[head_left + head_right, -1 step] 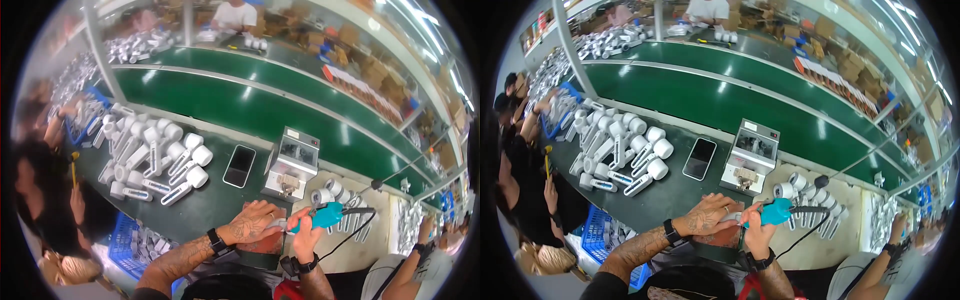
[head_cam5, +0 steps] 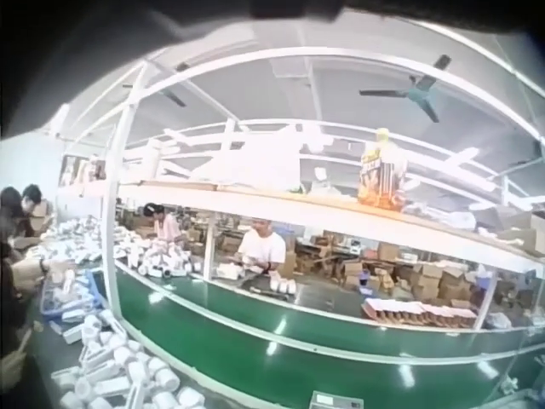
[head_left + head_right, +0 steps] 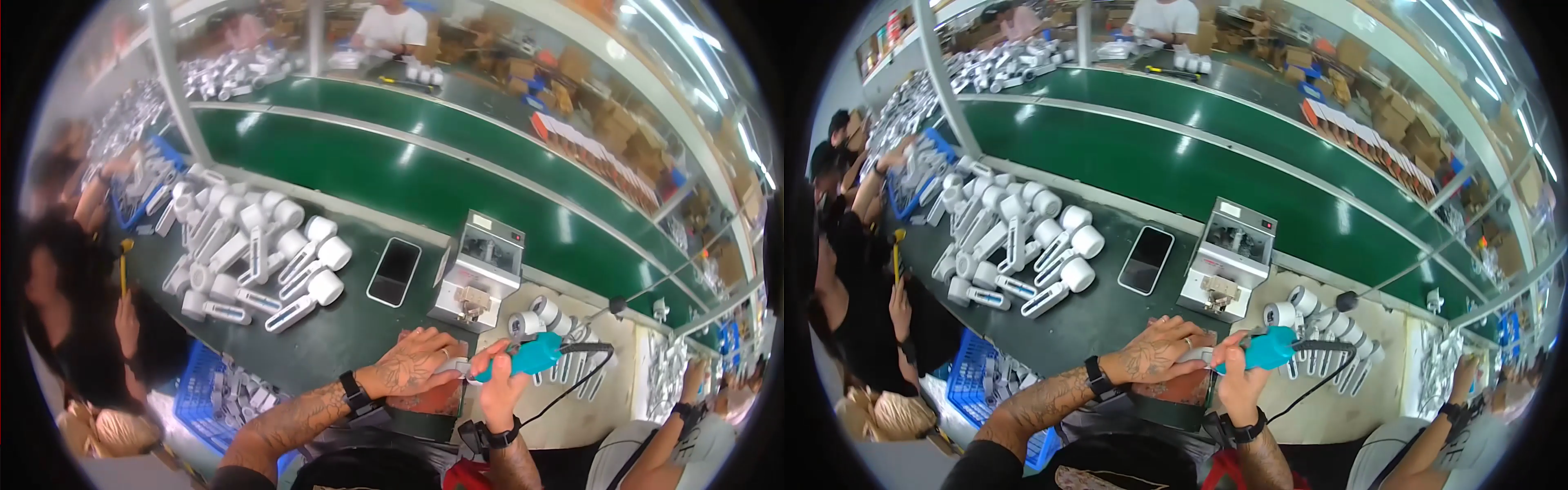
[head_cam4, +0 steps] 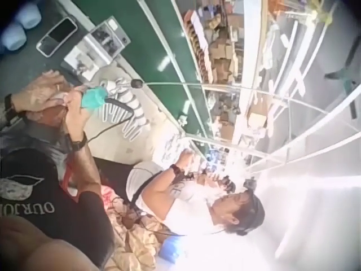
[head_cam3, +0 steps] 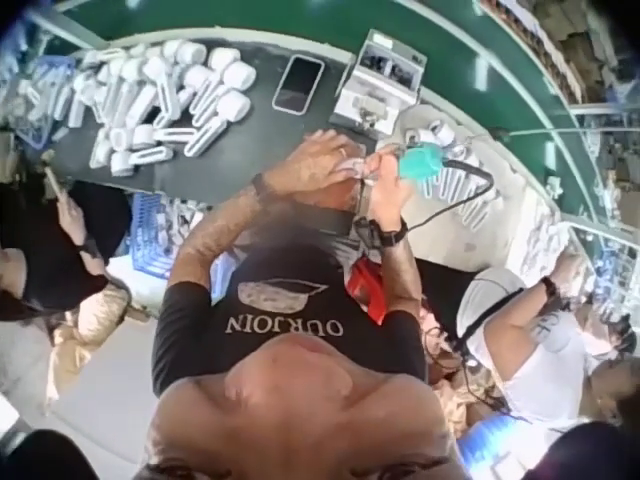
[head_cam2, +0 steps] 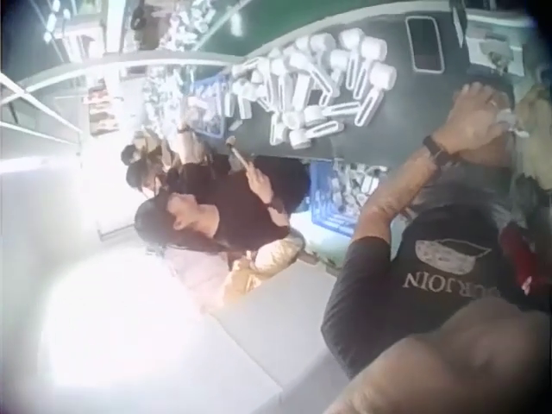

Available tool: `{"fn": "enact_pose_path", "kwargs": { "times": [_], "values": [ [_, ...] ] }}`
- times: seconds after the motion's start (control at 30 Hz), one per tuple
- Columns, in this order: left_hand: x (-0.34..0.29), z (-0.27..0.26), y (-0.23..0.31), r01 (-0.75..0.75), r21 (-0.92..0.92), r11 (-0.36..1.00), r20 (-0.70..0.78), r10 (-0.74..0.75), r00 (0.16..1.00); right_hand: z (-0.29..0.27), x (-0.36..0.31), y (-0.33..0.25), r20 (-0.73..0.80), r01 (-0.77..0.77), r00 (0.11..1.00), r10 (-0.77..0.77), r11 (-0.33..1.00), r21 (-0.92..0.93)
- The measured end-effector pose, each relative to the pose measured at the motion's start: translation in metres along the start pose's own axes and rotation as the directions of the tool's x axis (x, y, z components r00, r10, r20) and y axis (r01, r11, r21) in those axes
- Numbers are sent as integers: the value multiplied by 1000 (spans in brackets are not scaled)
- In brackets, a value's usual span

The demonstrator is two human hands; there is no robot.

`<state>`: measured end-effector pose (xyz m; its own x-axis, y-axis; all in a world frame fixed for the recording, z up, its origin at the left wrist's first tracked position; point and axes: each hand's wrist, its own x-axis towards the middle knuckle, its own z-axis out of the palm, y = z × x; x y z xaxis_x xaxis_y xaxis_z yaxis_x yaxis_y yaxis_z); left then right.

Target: The person picks up a white fan component, places it on a red block, and uses a power screwdriver on it before setting it aside and repeating the process. Finally, they pick up two white fan parts and join them together by hand.

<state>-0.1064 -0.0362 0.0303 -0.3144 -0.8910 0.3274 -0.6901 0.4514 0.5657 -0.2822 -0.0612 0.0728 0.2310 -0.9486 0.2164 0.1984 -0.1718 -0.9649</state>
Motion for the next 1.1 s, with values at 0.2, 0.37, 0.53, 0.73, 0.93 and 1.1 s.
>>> {"fn": "enact_pose_path", "kwargs": {
  "times": [0.2,0.37,0.53,0.73,0.93,1.1],
  "values": [
    [-23,-8,22,-267,348,899,-21,292,956,-1,-20,-40,-192,192,971,-141,940,281],
    [-56,-53,34,38,-39,999,-293,-48,955,-7,-48,-62,-252,326,933,-255,898,296],
    [-126,-134,-37,319,-406,857,-739,-513,436,-16,-71,-53,-303,179,944,-129,974,142],
    [-240,-254,-154,387,-505,771,-840,-542,-17,-18,-80,-47,-303,120,949,-84,988,102],
    [-318,-312,-264,233,869,-437,-493,-716,494,-39,-80,-18,-345,68,938,-22,990,121],
    [-129,-239,-98,621,151,769,-843,-228,487,-30,-75,-33,-134,79,989,-60,987,139]
  ]
}}
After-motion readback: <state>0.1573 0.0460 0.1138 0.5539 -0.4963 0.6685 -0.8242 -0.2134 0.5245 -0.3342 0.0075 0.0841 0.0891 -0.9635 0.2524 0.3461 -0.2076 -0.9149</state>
